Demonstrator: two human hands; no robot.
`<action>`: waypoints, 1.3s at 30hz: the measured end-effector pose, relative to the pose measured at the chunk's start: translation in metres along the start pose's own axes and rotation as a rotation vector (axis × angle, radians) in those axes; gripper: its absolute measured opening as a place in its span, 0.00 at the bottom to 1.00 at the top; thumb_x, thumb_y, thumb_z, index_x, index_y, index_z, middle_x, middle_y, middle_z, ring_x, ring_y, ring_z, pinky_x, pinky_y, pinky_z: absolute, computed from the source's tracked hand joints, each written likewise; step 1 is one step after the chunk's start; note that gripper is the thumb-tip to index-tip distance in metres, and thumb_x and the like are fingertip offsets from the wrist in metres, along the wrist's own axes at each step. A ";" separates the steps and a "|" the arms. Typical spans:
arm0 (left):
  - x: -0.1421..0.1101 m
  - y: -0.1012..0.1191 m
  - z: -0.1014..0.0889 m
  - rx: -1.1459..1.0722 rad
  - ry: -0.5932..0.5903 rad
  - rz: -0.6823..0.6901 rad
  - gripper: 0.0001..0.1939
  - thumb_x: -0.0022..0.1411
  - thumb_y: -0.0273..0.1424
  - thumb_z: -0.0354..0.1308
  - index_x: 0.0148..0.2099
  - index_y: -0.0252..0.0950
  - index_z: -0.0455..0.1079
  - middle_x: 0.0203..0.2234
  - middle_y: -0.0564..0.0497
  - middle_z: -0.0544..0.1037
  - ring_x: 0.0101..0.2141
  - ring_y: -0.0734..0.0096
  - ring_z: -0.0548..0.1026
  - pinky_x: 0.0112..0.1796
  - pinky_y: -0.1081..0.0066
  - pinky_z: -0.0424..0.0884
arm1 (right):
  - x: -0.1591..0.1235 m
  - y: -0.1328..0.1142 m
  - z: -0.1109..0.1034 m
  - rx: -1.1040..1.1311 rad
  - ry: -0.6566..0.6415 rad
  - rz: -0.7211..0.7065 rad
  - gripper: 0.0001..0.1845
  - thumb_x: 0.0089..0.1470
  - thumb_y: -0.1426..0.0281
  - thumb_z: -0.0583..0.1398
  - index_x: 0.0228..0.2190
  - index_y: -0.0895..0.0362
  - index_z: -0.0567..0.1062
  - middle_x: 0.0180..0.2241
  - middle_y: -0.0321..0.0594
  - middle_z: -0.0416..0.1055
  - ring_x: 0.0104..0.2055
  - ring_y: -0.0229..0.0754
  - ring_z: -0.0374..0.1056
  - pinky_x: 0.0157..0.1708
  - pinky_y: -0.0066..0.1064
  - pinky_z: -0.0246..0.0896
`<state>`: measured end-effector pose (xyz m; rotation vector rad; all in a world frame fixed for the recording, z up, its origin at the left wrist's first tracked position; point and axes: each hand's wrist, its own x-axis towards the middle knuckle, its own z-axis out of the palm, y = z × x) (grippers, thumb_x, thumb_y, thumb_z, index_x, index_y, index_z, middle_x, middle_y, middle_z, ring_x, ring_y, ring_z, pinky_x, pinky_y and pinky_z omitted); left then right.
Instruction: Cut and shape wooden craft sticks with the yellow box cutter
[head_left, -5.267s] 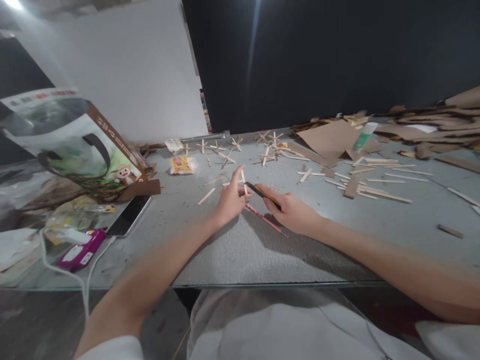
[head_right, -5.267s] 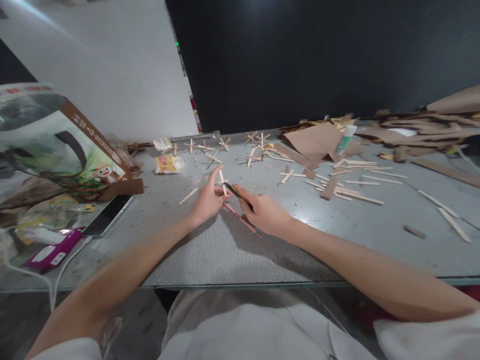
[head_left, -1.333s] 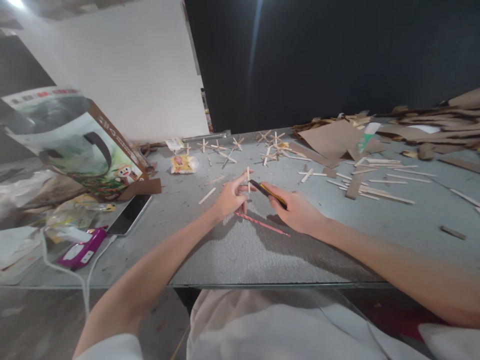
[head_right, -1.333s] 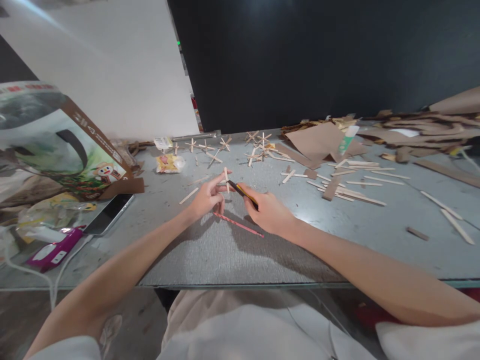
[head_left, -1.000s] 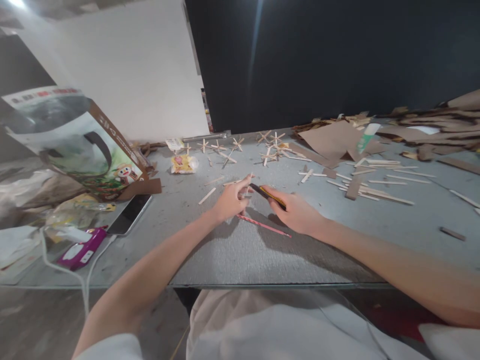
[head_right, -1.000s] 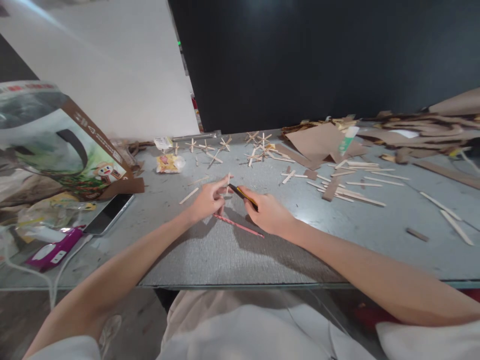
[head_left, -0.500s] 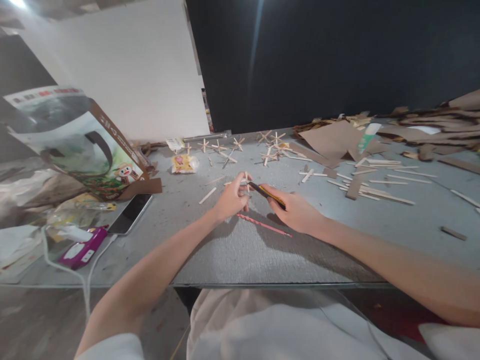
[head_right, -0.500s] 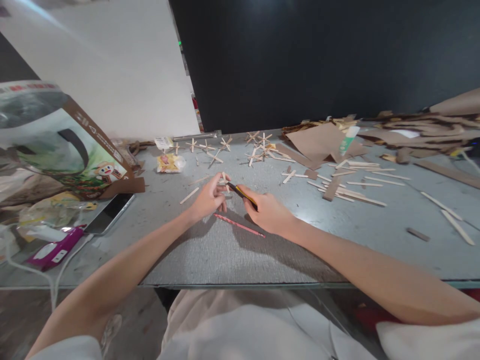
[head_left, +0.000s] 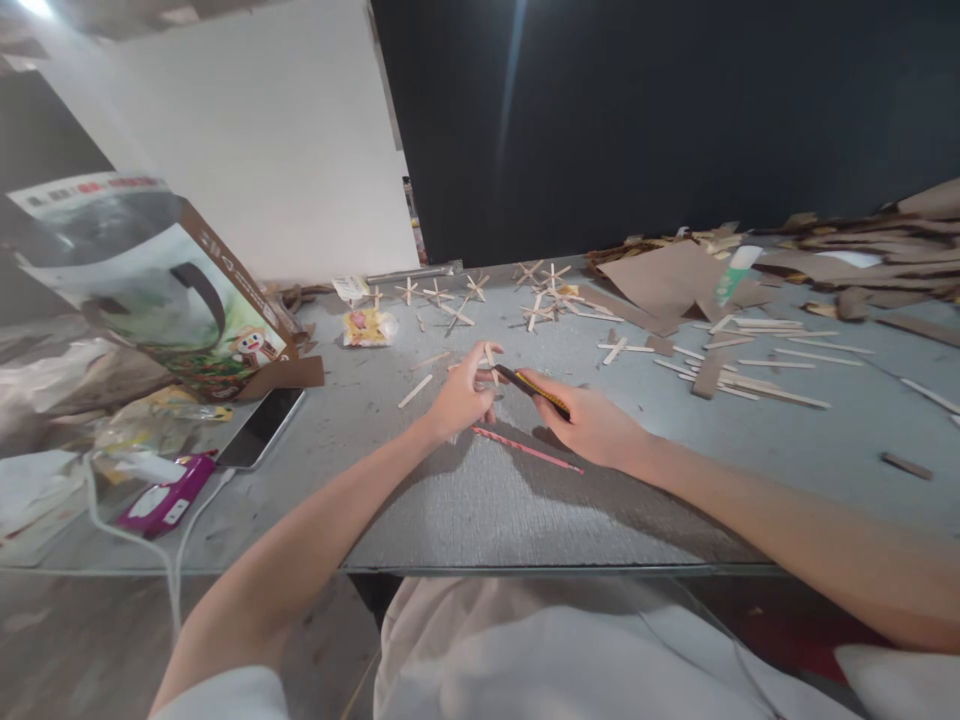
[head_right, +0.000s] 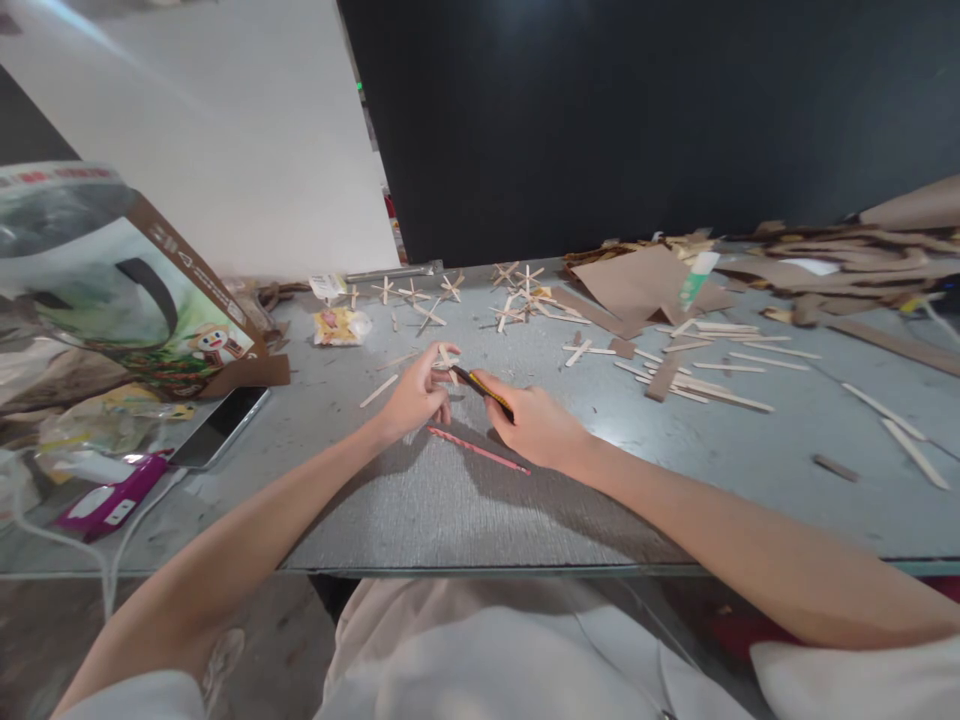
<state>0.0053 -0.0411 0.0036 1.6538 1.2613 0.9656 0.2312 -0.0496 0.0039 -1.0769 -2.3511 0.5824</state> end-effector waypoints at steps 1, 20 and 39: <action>0.000 -0.001 0.000 0.001 -0.001 0.001 0.39 0.46 0.21 0.52 0.62 0.45 0.60 0.48 0.45 0.83 0.17 0.77 0.76 0.22 0.76 0.68 | 0.000 0.000 0.000 0.000 -0.001 -0.001 0.33 0.68 0.67 0.49 0.70 0.59 0.68 0.22 0.36 0.72 0.17 0.39 0.57 0.24 0.31 0.49; -0.001 0.001 -0.003 0.074 -0.035 -0.014 0.35 0.52 0.21 0.54 0.63 0.43 0.60 0.47 0.44 0.81 0.18 0.77 0.75 0.24 0.74 0.71 | 0.000 0.001 0.000 0.017 -0.013 -0.012 0.32 0.68 0.67 0.49 0.69 0.60 0.69 0.22 0.36 0.73 0.16 0.39 0.57 0.22 0.31 0.50; -0.003 0.003 -0.003 0.283 -0.042 0.085 0.43 0.50 0.19 0.56 0.69 0.41 0.62 0.40 0.46 0.81 0.25 0.74 0.74 0.30 0.72 0.74 | -0.001 0.007 0.002 -0.135 -0.001 -0.070 0.33 0.68 0.67 0.49 0.69 0.60 0.69 0.20 0.37 0.73 0.18 0.42 0.61 0.25 0.32 0.49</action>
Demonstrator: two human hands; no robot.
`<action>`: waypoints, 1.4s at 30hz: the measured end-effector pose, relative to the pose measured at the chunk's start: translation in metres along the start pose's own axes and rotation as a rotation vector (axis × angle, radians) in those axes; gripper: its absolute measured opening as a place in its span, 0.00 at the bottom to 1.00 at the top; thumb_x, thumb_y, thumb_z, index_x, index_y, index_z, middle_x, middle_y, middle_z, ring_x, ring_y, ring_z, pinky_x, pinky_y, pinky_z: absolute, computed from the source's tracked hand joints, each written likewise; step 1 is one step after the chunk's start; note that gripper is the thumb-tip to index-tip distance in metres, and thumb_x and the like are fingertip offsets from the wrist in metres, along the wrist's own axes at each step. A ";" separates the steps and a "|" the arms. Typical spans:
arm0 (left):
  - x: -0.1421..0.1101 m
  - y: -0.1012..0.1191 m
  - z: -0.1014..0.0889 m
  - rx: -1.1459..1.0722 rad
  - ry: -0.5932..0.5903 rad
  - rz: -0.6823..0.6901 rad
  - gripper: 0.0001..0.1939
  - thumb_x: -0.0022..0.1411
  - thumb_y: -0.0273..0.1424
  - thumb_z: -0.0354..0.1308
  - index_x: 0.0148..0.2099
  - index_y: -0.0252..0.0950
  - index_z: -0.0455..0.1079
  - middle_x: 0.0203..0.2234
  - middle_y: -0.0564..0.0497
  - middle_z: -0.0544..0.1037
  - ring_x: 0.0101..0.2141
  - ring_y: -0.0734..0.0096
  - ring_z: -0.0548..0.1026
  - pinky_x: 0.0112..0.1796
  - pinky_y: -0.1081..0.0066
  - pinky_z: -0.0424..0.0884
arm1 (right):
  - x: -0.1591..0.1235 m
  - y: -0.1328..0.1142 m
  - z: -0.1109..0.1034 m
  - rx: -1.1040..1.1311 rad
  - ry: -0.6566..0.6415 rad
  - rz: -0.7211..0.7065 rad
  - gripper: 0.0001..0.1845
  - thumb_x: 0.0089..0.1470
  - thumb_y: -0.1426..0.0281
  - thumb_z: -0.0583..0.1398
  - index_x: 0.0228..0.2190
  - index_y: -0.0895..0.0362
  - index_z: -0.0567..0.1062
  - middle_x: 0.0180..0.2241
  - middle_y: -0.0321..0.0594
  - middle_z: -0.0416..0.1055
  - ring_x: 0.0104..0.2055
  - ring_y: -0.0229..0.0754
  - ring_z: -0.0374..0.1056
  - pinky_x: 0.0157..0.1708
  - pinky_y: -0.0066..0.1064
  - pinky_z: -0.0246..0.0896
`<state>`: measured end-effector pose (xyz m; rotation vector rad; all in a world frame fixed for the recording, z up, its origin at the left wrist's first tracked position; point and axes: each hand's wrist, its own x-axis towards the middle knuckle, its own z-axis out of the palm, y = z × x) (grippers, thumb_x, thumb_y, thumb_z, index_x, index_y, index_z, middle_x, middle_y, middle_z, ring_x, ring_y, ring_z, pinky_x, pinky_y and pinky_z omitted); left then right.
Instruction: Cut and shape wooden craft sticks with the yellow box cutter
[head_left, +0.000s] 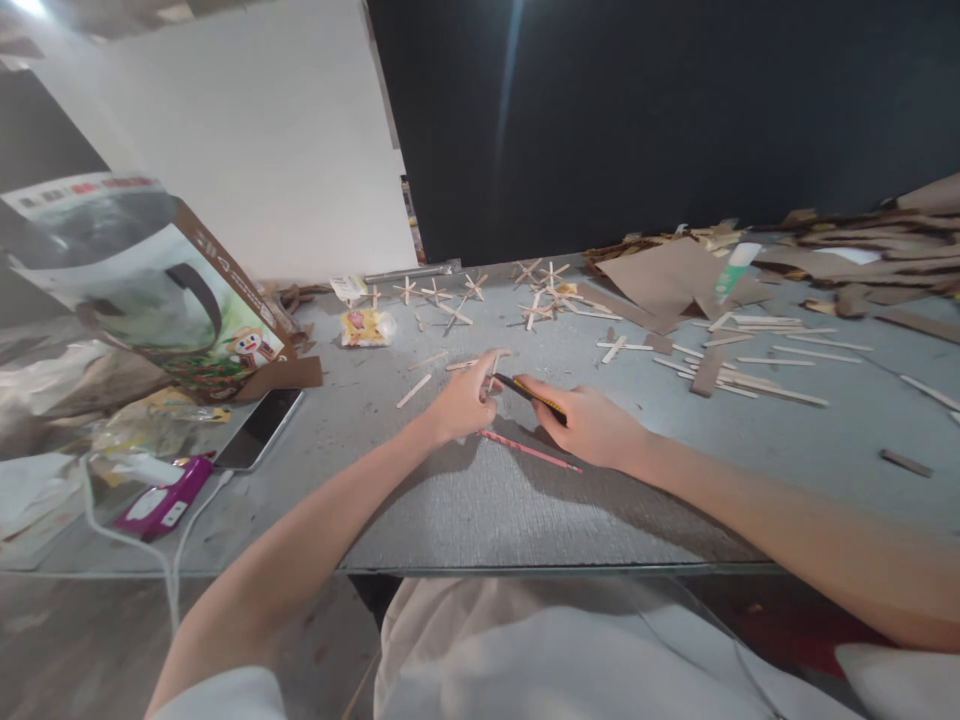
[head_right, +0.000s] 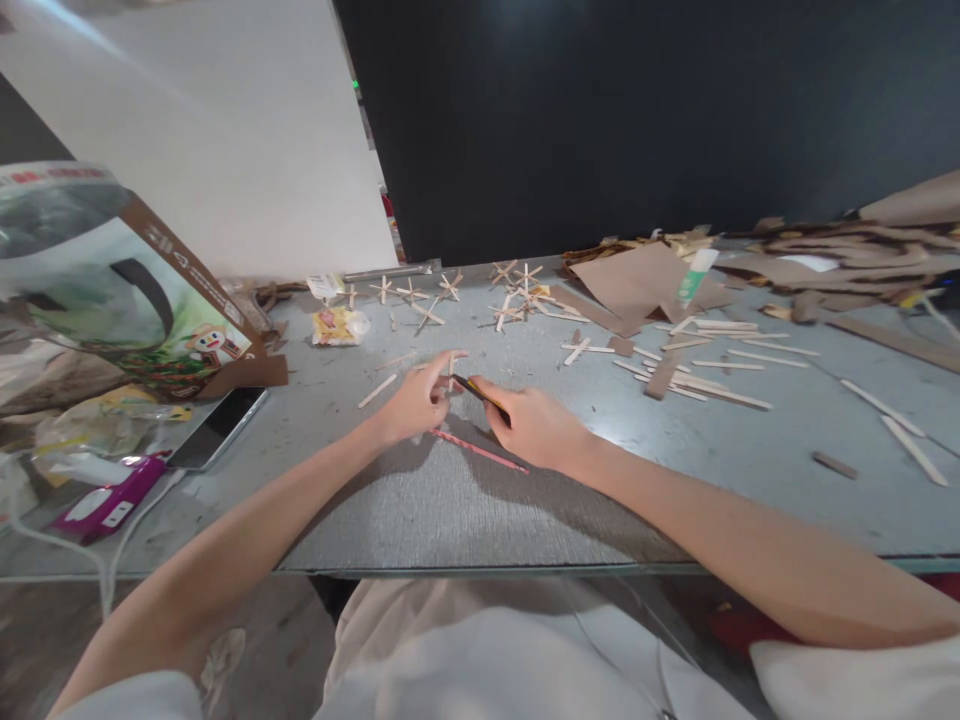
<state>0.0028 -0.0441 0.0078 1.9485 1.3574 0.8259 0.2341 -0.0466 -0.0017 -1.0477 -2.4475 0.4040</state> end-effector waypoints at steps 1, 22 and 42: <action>0.000 0.000 0.000 0.010 0.002 0.001 0.42 0.51 0.19 0.56 0.69 0.40 0.62 0.39 0.46 0.81 0.25 0.74 0.73 0.31 0.72 0.74 | 0.000 0.000 0.000 -0.009 -0.008 0.000 0.33 0.68 0.68 0.49 0.69 0.59 0.69 0.20 0.37 0.73 0.18 0.42 0.61 0.25 0.32 0.48; 0.002 0.001 0.003 -0.270 -0.019 -0.137 0.44 0.50 0.22 0.54 0.71 0.42 0.56 0.43 0.43 0.83 0.17 0.75 0.73 0.23 0.72 0.71 | 0.000 0.001 -0.001 0.020 0.003 0.004 0.32 0.68 0.67 0.49 0.69 0.59 0.69 0.20 0.36 0.73 0.18 0.41 0.60 0.24 0.32 0.47; -0.001 0.005 0.004 -0.294 -0.020 -0.125 0.44 0.47 0.20 0.51 0.68 0.45 0.55 0.47 0.46 0.81 0.18 0.78 0.74 0.22 0.76 0.70 | -0.001 -0.007 -0.007 0.038 0.027 0.063 0.33 0.67 0.68 0.50 0.70 0.58 0.70 0.24 0.39 0.78 0.17 0.39 0.57 0.24 0.32 0.47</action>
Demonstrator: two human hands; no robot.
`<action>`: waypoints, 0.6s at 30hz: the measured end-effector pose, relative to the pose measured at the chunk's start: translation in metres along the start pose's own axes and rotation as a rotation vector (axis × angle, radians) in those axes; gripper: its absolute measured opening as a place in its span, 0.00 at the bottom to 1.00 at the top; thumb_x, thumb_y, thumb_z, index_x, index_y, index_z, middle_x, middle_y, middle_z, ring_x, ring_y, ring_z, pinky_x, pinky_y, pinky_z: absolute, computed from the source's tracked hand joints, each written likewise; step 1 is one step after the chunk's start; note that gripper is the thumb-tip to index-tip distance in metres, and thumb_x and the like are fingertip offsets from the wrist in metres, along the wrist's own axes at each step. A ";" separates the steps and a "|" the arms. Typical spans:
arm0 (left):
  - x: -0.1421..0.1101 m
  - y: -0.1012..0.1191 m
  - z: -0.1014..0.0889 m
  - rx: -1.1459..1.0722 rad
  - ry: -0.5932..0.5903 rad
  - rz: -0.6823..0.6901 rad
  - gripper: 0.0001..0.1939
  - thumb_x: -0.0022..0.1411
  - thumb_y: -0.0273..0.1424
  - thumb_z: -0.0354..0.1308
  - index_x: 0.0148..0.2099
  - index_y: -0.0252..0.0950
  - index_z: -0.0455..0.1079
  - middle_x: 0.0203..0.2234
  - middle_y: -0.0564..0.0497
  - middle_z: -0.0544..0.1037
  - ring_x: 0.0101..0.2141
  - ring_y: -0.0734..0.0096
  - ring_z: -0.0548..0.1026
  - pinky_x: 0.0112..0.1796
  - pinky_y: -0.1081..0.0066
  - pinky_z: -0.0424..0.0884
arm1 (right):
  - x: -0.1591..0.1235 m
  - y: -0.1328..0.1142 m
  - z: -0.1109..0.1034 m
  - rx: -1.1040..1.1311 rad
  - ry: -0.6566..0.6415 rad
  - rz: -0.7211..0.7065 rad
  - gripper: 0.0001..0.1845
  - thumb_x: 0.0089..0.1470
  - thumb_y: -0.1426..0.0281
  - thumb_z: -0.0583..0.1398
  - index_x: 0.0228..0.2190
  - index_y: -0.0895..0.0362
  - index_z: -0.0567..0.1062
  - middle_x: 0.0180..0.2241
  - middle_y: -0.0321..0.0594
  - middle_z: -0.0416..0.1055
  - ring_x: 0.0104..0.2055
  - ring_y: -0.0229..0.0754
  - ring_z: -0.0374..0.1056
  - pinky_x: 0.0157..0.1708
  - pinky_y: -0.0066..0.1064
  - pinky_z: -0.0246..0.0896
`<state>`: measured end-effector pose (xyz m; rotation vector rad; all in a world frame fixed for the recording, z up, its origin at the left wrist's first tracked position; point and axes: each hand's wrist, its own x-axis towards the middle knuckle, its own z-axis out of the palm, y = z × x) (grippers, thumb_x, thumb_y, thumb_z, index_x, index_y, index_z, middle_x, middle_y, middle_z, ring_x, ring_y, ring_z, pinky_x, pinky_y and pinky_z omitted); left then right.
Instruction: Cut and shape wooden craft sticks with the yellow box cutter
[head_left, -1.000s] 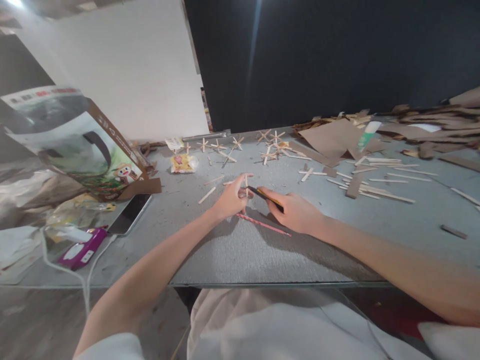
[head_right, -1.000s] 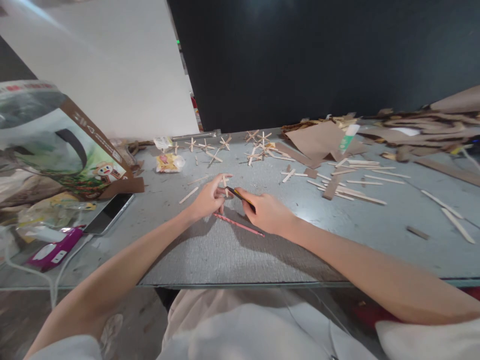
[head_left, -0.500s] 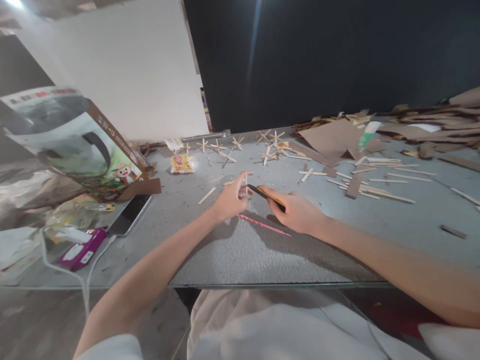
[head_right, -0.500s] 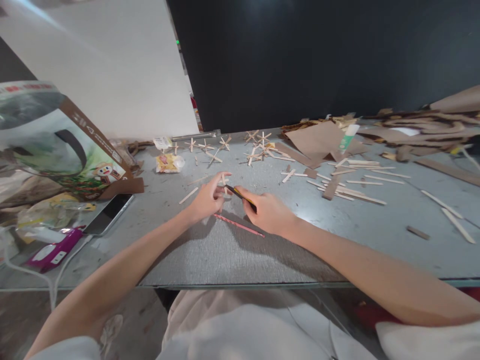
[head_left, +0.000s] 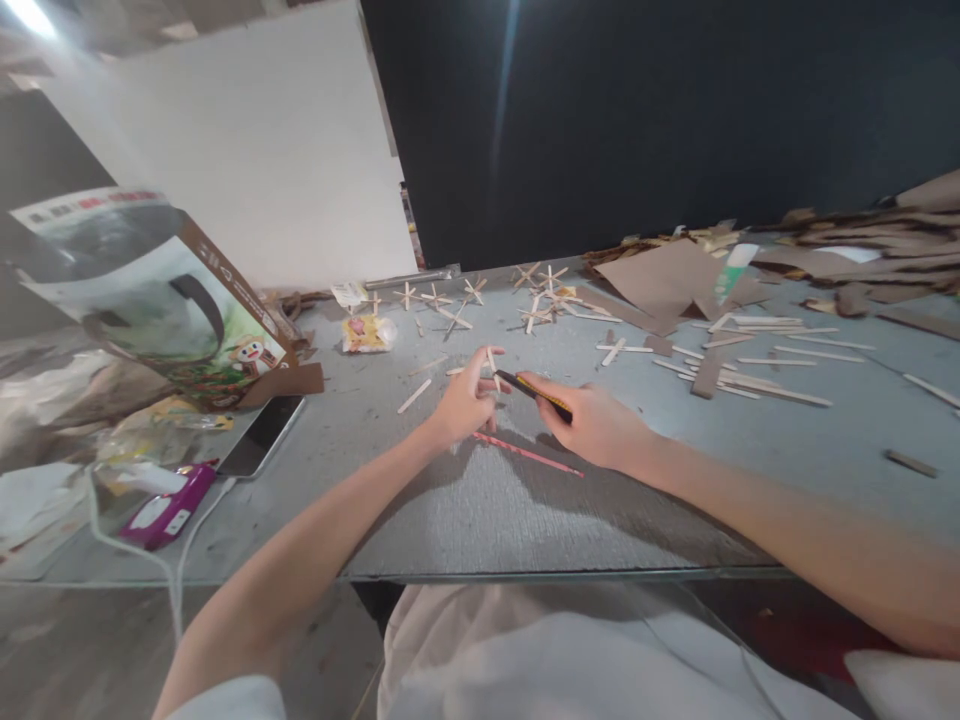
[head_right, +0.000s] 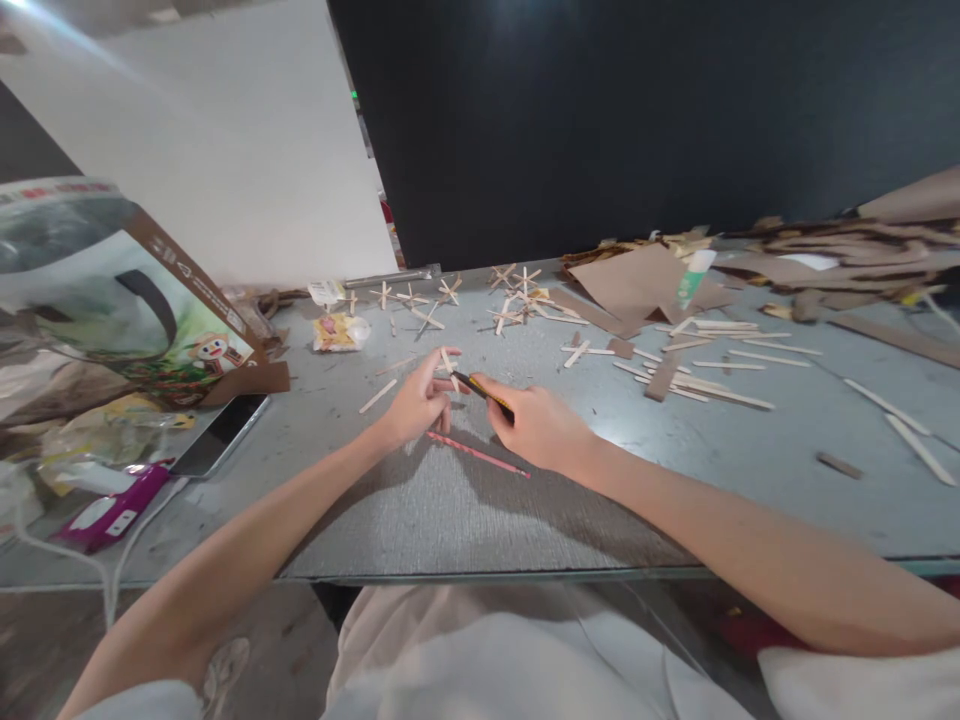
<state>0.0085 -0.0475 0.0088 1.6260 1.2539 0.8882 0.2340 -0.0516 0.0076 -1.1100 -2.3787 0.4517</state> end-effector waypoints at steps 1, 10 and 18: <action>0.000 -0.001 0.000 0.057 0.003 0.009 0.43 0.47 0.20 0.52 0.67 0.45 0.57 0.47 0.46 0.81 0.18 0.79 0.73 0.22 0.76 0.70 | 0.000 0.000 0.000 -0.003 -0.017 0.006 0.33 0.68 0.68 0.50 0.70 0.58 0.70 0.24 0.39 0.77 0.17 0.39 0.57 0.24 0.32 0.47; 0.004 -0.003 -0.001 -0.071 -0.046 -0.049 0.41 0.47 0.20 0.50 0.65 0.43 0.56 0.45 0.45 0.80 0.18 0.75 0.75 0.20 0.74 0.67 | 0.002 -0.003 -0.004 -0.015 -0.046 0.042 0.33 0.68 0.67 0.49 0.69 0.58 0.71 0.24 0.40 0.78 0.16 0.39 0.57 0.24 0.32 0.48; 0.001 0.005 -0.004 -0.207 -0.069 -0.031 0.42 0.47 0.21 0.52 0.66 0.45 0.55 0.47 0.45 0.82 0.20 0.76 0.76 0.23 0.75 0.69 | 0.001 0.001 -0.001 0.017 0.024 0.024 0.33 0.68 0.66 0.50 0.69 0.58 0.71 0.28 0.42 0.81 0.17 0.39 0.60 0.26 0.32 0.53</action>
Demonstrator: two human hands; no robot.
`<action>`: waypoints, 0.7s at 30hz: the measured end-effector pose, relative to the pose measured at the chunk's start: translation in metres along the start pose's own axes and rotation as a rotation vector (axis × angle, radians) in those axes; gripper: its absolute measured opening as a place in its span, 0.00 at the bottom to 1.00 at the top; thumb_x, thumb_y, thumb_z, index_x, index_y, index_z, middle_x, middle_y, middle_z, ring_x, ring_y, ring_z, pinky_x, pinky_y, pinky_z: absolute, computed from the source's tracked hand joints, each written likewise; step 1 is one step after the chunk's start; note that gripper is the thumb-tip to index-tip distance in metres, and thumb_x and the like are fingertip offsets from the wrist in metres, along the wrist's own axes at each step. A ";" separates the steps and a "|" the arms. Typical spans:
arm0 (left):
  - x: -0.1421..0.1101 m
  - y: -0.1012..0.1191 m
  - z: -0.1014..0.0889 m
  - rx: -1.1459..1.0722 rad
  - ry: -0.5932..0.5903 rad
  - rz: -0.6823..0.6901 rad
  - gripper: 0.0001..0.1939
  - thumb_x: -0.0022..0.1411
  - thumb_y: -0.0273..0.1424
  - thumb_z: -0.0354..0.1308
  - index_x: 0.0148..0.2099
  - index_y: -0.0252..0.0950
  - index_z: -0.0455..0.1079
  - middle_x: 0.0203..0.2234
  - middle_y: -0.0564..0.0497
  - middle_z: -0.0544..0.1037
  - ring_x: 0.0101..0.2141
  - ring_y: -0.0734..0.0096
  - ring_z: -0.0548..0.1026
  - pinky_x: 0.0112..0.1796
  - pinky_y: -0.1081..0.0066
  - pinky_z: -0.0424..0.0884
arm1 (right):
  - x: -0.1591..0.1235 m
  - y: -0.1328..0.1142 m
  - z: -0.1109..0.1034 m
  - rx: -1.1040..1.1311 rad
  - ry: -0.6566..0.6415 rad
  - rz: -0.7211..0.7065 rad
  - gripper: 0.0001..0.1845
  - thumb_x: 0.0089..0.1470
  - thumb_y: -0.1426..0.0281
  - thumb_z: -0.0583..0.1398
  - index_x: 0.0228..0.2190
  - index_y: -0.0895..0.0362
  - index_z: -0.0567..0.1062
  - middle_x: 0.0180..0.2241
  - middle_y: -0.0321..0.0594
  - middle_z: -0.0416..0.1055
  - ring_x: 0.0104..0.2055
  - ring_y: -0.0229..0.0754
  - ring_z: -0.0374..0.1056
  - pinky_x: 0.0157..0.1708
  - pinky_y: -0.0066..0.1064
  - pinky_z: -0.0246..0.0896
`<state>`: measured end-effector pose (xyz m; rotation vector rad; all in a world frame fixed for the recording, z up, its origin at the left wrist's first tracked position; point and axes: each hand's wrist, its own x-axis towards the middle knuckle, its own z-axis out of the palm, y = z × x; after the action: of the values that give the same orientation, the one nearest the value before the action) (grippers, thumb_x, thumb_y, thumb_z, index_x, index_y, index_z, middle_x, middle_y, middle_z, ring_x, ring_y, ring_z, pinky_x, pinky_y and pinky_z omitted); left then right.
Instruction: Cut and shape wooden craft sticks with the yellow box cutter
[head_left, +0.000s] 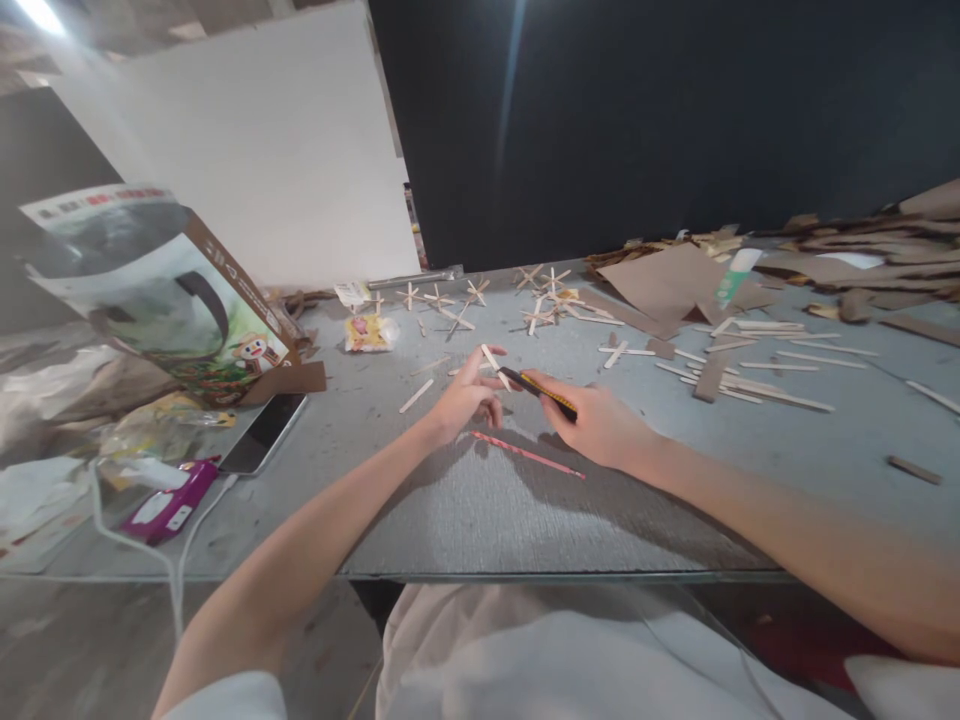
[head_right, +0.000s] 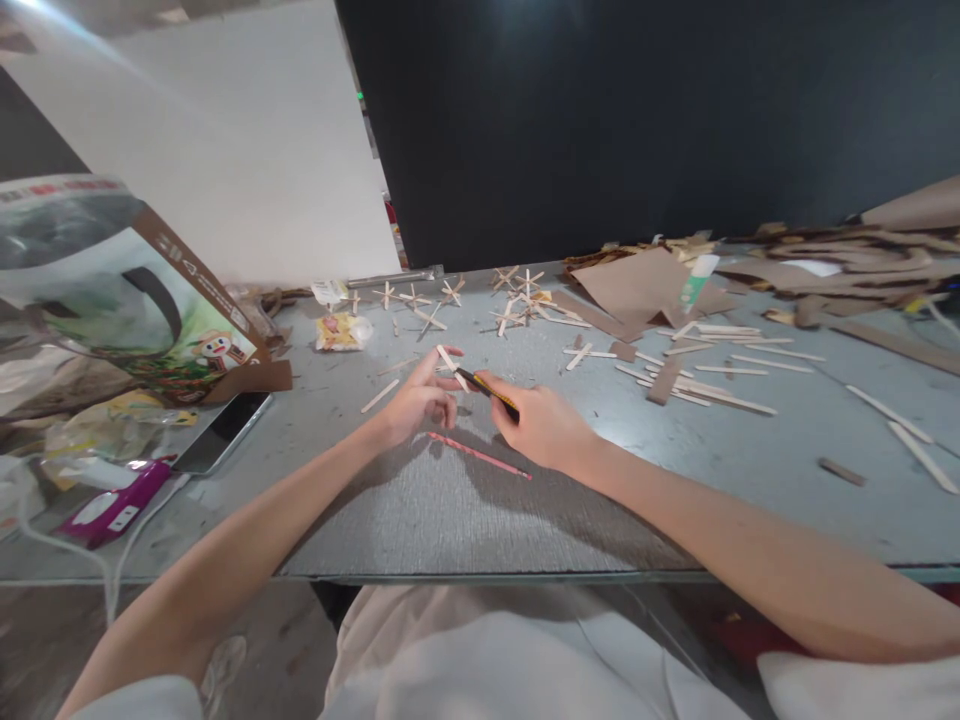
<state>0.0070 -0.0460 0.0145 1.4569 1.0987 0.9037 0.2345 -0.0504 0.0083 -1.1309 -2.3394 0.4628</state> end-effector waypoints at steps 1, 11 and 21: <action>0.000 0.001 0.000 0.018 0.008 0.017 0.42 0.47 0.21 0.52 0.66 0.46 0.55 0.48 0.45 0.82 0.20 0.77 0.75 0.23 0.76 0.69 | 0.000 0.000 0.000 0.003 0.015 -0.004 0.33 0.68 0.66 0.50 0.69 0.58 0.71 0.29 0.43 0.81 0.18 0.39 0.61 0.26 0.32 0.54; 0.000 -0.003 0.000 0.080 -0.014 -0.067 0.45 0.48 0.20 0.52 0.70 0.45 0.55 0.48 0.44 0.81 0.20 0.77 0.76 0.22 0.77 0.68 | 0.001 0.001 0.001 -0.061 -0.059 0.007 0.32 0.68 0.67 0.50 0.69 0.58 0.71 0.22 0.39 0.76 0.16 0.39 0.58 0.23 0.31 0.48; 0.001 -0.007 0.000 0.133 0.003 -0.044 0.46 0.51 0.22 0.54 0.72 0.46 0.53 0.50 0.44 0.80 0.21 0.79 0.76 0.23 0.77 0.70 | 0.003 0.002 0.002 -0.050 -0.080 0.004 0.32 0.68 0.67 0.50 0.69 0.56 0.71 0.26 0.40 0.79 0.19 0.41 0.63 0.25 0.31 0.50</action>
<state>0.0061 -0.0449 0.0080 1.5340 1.2077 0.8144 0.2333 -0.0469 0.0068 -1.1605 -2.4299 0.4614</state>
